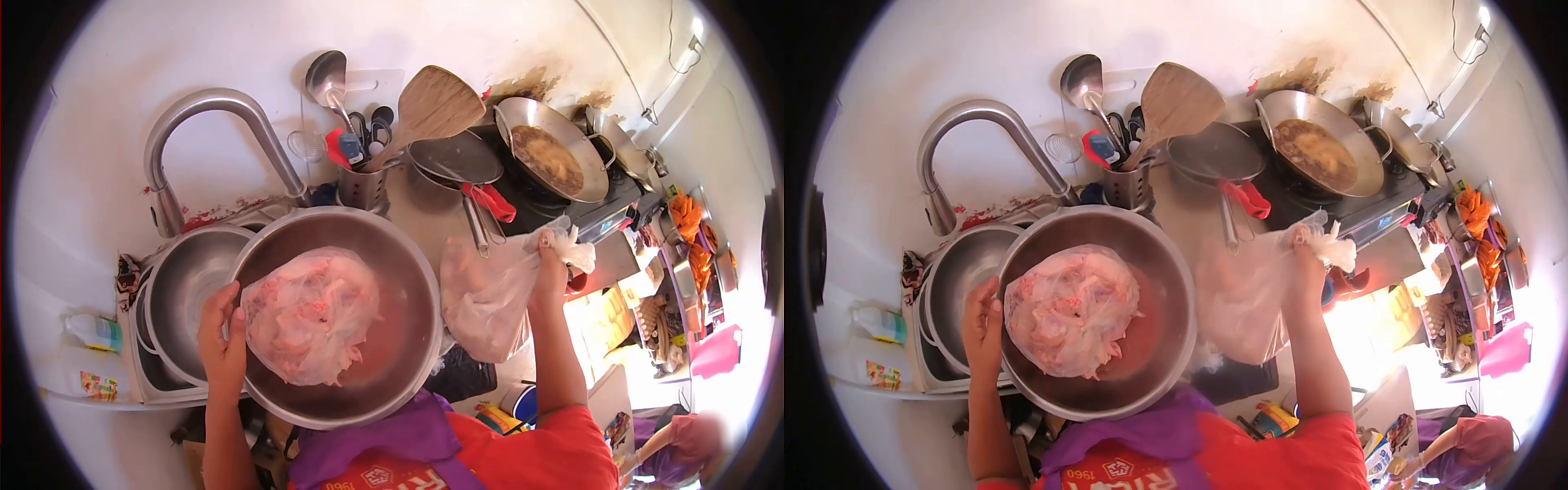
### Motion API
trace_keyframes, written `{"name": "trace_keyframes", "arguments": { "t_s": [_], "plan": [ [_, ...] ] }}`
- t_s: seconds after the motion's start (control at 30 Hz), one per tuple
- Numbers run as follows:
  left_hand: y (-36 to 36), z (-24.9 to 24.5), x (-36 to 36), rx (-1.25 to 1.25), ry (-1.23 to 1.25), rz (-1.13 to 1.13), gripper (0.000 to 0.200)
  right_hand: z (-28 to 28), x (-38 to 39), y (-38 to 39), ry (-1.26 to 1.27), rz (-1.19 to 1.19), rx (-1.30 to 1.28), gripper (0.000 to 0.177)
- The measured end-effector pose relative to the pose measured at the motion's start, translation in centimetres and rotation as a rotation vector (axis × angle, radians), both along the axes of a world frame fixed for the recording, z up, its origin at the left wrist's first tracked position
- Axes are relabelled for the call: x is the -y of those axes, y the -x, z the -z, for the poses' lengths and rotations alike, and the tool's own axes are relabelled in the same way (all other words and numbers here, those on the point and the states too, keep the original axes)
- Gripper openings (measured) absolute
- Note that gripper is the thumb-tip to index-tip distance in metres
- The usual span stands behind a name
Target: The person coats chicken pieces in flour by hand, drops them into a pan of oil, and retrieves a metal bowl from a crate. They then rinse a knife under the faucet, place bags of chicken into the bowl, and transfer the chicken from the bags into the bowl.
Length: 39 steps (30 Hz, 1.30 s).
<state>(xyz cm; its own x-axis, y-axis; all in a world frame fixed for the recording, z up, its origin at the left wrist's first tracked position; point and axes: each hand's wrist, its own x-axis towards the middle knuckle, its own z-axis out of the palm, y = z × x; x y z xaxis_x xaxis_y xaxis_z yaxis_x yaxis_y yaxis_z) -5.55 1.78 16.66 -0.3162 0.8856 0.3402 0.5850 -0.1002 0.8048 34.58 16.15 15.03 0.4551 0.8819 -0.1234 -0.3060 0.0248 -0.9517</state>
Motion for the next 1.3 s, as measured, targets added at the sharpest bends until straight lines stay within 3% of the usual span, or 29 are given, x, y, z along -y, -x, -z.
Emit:
{"name": "trace_keyframes", "arguments": {
  "t_s": [0.13, 0.4, 0.53, 0.6, 0.73, 0.87, 0.93, 1.0, 1.07, 1.13, 1.2, 1.3],
  "plan": [
    [-0.9, 0.0, 0.5, -0.072, 0.029, -0.021, 0.03, 1.2, -3.5, -0.4, 0.024, -0.033, 0.018, 0.035],
    [-2.0, 0.1, 0.7, -0.119, 0.063, -0.037, 0.029, 6.4, -9.7, 3.1, -0.241, -0.094, 0.187, 0.037],
    [-2.8, 0.2, 0.6, -0.211, 0.099, -0.013, 0.029, 8.4, -11.0, 4.1, -0.334, -0.158, 0.077, 0.036],
    [-3.8, 0.3, 0.5, -0.474, 0.091, 0.063, 0.033, 7.7, -10.4, 4.2, -0.325, -0.183, 0.067, 0.035],
    [-5.5, 1.9, 1.0, -0.842, 0.004, 0.335, 0.046, 9.3, -10.9, 2.7, -0.129, -0.26, 0.352, 0.037],
    [-8.8, 1.2, 0.4, -0.937, 0.245, 0.466, 0.06, 5.6, -7.3, 1.8, -0.169, -0.32, 0.953, 0.044],
    [-8.5, 2.1, 0.3, -0.977, 0.302, 0.464, 0.061, 5.7, -5.3, 0.5, -0.029, -0.295, 0.963, 0.041],
    [-7.7, 2.7, 0.4, -1.113, 0.22, 0.471, 0.063, 5.6, -1.9, 0.0, -0.266, -0.086, 0.894, 0.037],
    [-7.1, 3.1, 0.0, -1.156, 0.159, 0.486, 0.064, 4.2, 2.8, 1.5, -0.322, -0.011, 0.831, 0.027],
    [-6.6, 3.3, -0.3, -1.12, 0.135, 0.512, 0.062, 3.0, 6.3, 4.2, -0.283, -0.271, 0.878, 0.022],
    [-6.1, 4.0, -0.7, -1.202, 0.083, 0.524, 0.057, 3.3, 7.2, 7.6, -0.528, -0.638, 1.009, 0.025],
    [-6.4, 4.6, -0.9, -1.178, -0.057, 0.458, 0.048, 5.9, 7.2, 12.7, -0.617, -0.829, 1.142, 0.046]
  ]
}}
